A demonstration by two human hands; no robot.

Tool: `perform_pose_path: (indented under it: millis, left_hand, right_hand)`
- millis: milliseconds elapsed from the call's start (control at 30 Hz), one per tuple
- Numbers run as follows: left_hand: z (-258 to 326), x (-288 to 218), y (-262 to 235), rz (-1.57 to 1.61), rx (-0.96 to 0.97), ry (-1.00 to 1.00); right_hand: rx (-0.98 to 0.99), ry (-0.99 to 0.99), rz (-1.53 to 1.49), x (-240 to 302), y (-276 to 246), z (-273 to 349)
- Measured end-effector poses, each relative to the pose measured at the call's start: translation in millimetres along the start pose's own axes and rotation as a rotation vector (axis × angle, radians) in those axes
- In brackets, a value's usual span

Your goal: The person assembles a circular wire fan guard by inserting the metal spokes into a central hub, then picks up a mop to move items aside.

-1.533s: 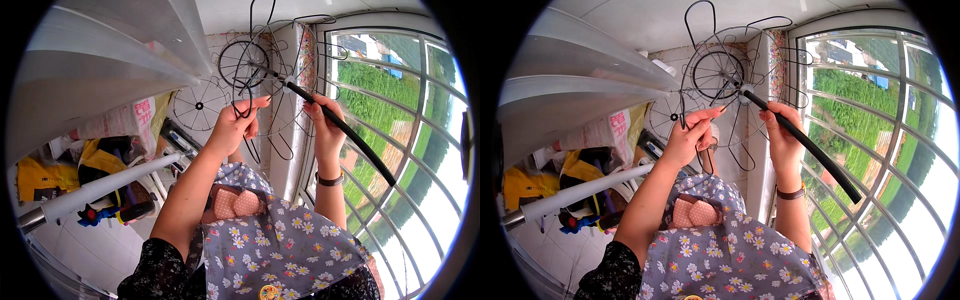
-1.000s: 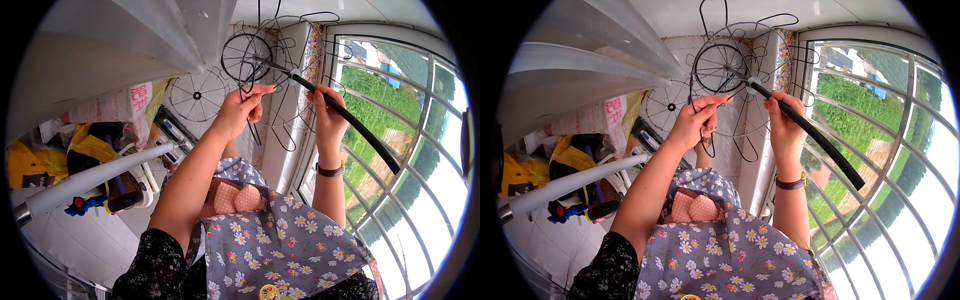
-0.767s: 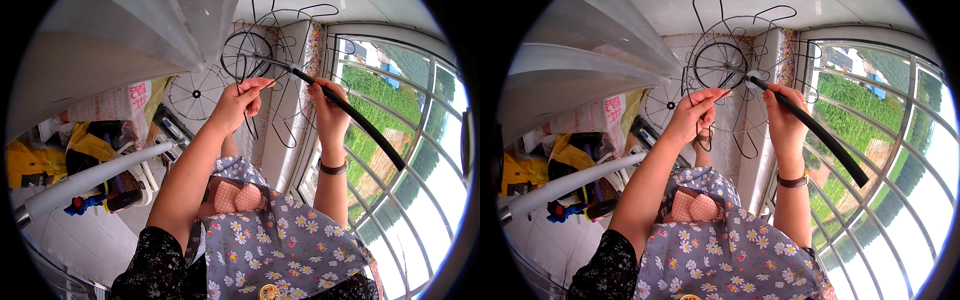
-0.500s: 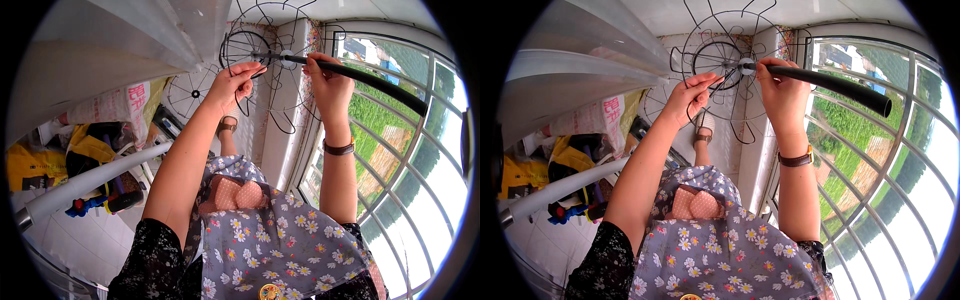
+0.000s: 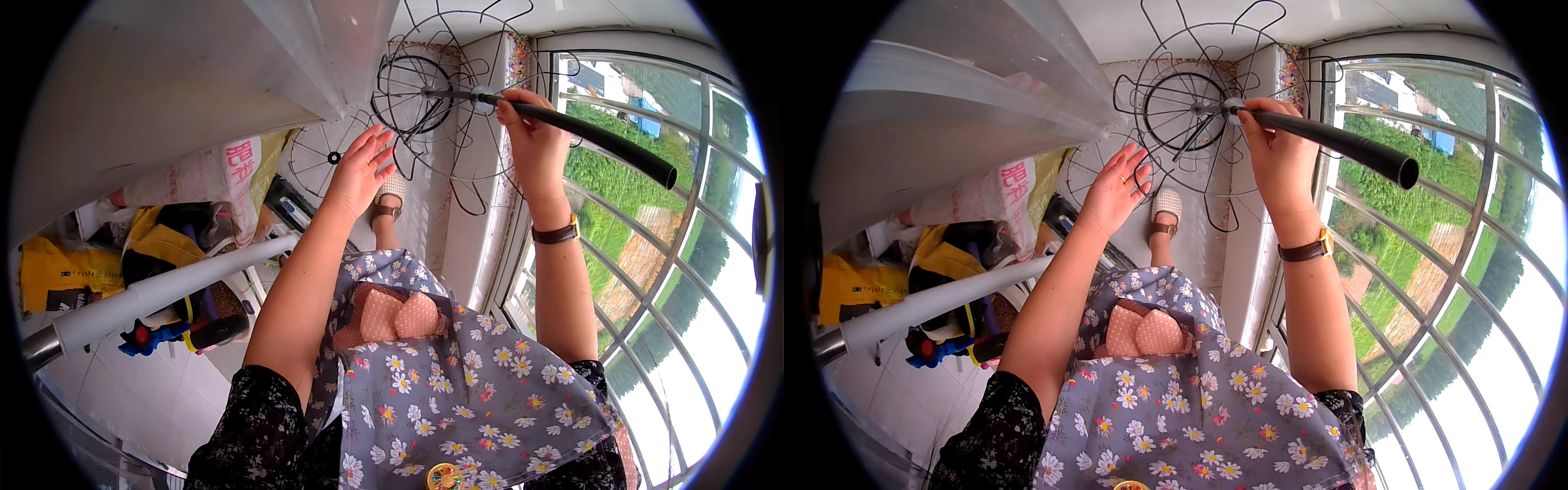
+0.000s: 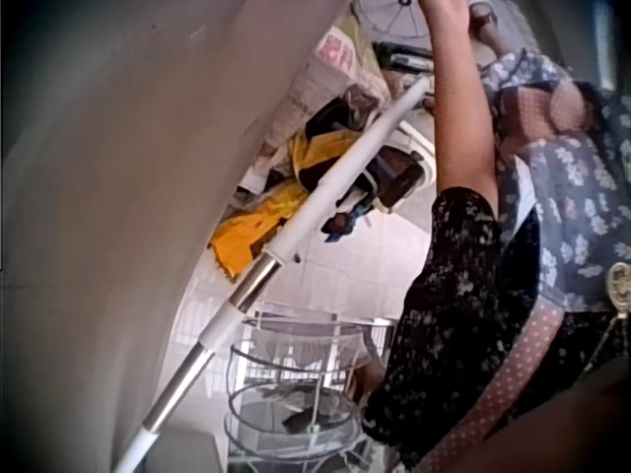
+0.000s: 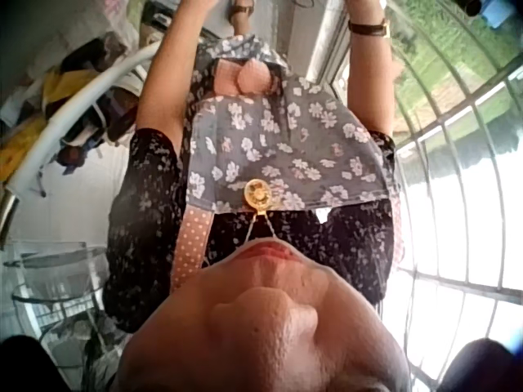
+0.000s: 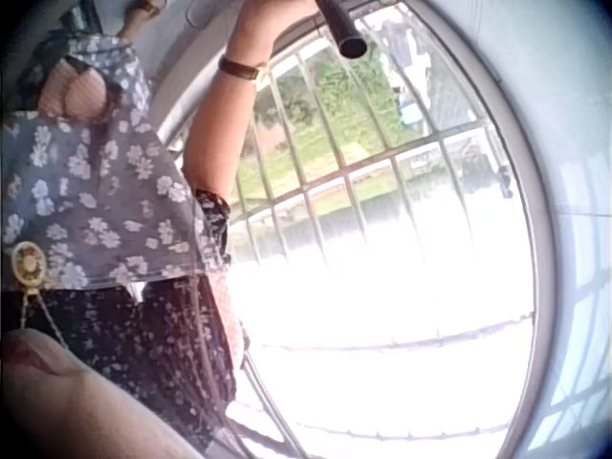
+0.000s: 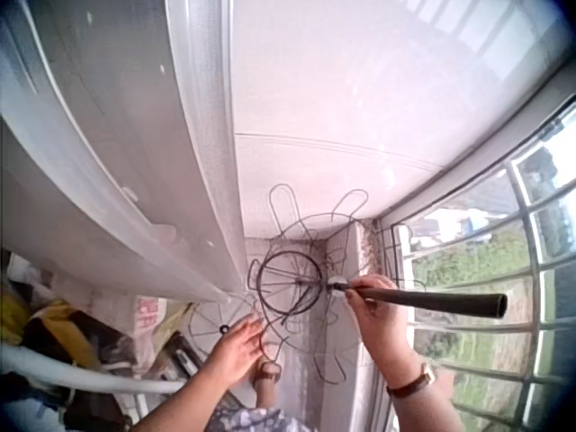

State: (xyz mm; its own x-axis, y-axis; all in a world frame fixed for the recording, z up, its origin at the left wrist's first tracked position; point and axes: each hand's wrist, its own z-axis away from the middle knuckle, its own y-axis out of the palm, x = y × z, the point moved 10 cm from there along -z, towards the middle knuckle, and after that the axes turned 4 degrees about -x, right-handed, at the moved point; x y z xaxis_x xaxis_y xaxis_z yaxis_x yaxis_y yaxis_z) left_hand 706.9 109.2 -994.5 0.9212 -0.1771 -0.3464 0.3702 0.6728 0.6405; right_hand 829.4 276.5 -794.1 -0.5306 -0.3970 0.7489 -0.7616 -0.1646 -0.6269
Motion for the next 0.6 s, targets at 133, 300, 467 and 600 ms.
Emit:
perform_pose_path:
  millis: [133,300,467,600]
  left_hand:
    - [0,27,-110,-0.384,-0.447,-0.022]
    - [2,3,-191,-1.106,-0.642,0.017]
    - [-25,-12,-223,-1.459,-0.786,-0.056]
    - [-34,-6,-279,-1.189,-1.093,-0.244]
  right_hand:
    - [0.006,-0.008,0.086,-4,-12,-13]
    - [0.047,0.025,0.084,6,-25,-24]
    - [0.076,0.021,0.002,29,-54,-46]
    - [0.162,-0.126,-0.014,53,-65,-62]
